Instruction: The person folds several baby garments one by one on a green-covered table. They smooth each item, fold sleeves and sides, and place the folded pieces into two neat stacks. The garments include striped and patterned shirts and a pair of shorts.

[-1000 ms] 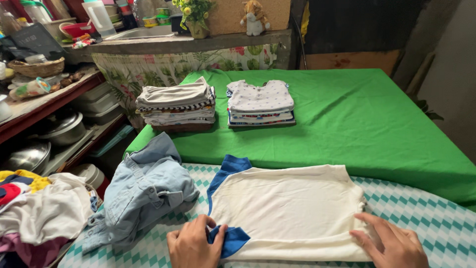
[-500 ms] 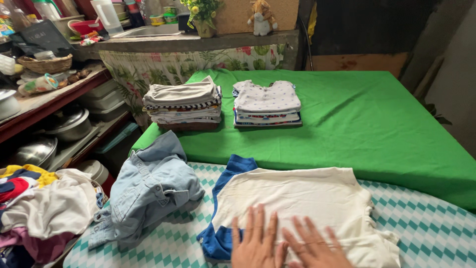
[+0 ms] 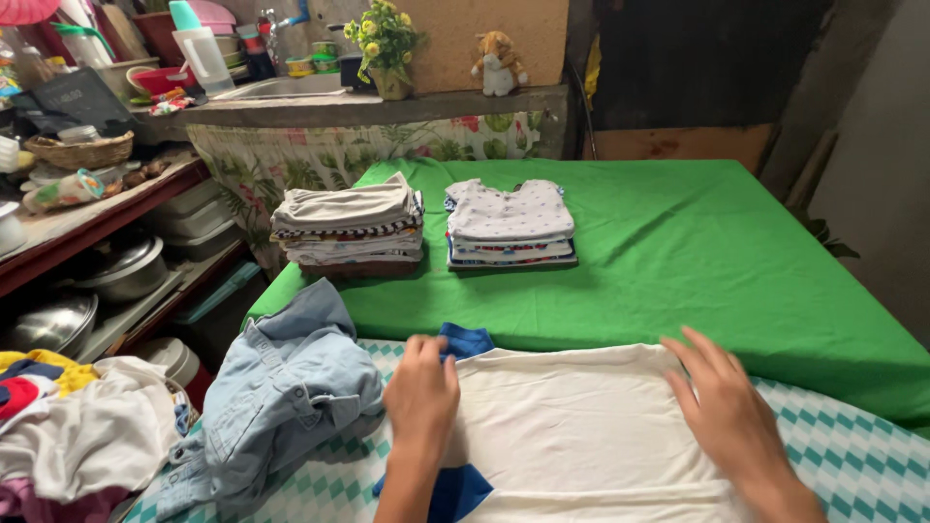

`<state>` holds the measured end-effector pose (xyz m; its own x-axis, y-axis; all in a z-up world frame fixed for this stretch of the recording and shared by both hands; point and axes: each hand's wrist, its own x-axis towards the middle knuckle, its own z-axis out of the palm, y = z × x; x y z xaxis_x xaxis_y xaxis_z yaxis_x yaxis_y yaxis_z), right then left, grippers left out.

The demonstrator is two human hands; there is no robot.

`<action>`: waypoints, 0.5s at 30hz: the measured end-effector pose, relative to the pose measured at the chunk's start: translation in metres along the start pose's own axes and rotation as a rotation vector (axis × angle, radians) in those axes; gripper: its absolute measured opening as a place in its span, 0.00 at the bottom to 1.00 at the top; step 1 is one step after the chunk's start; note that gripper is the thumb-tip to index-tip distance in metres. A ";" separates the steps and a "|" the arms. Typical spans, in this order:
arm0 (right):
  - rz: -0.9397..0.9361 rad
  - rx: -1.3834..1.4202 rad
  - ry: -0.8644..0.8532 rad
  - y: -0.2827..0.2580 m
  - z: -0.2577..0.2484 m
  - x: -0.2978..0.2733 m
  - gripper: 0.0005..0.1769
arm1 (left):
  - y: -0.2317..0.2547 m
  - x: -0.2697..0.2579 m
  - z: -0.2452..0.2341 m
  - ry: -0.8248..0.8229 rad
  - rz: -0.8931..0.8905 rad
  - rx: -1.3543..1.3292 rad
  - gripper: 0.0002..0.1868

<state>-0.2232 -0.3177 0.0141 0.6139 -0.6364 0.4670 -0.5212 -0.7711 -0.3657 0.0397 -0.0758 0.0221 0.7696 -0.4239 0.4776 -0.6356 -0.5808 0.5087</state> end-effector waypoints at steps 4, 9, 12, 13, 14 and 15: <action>-0.059 -0.042 0.060 -0.017 0.003 0.038 0.22 | 0.010 0.048 0.028 0.093 0.024 -0.070 0.24; 0.129 -0.052 -0.074 -0.023 0.014 0.040 0.15 | -0.007 0.063 0.055 -0.080 -0.049 -0.123 0.15; 0.122 -0.044 -0.057 -0.018 0.016 0.035 0.11 | -0.018 0.062 0.051 -0.173 -0.280 -0.560 0.08; 0.109 -0.021 -0.044 -0.016 0.015 0.036 0.10 | -0.020 0.061 0.046 -0.207 -0.398 -0.771 0.07; 0.097 0.002 -0.031 -0.013 0.013 0.036 0.09 | -0.023 0.055 0.039 -0.165 -0.300 -0.657 0.07; 0.086 0.026 -0.017 -0.011 0.011 0.035 0.08 | -0.027 0.045 0.028 -0.124 -0.201 -0.541 0.07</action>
<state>-0.1896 -0.3314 0.0260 0.5776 -0.7005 0.4193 -0.5569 -0.7136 -0.4250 0.0930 -0.0987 0.0103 0.8589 -0.4393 0.2632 -0.3926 -0.2346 0.8893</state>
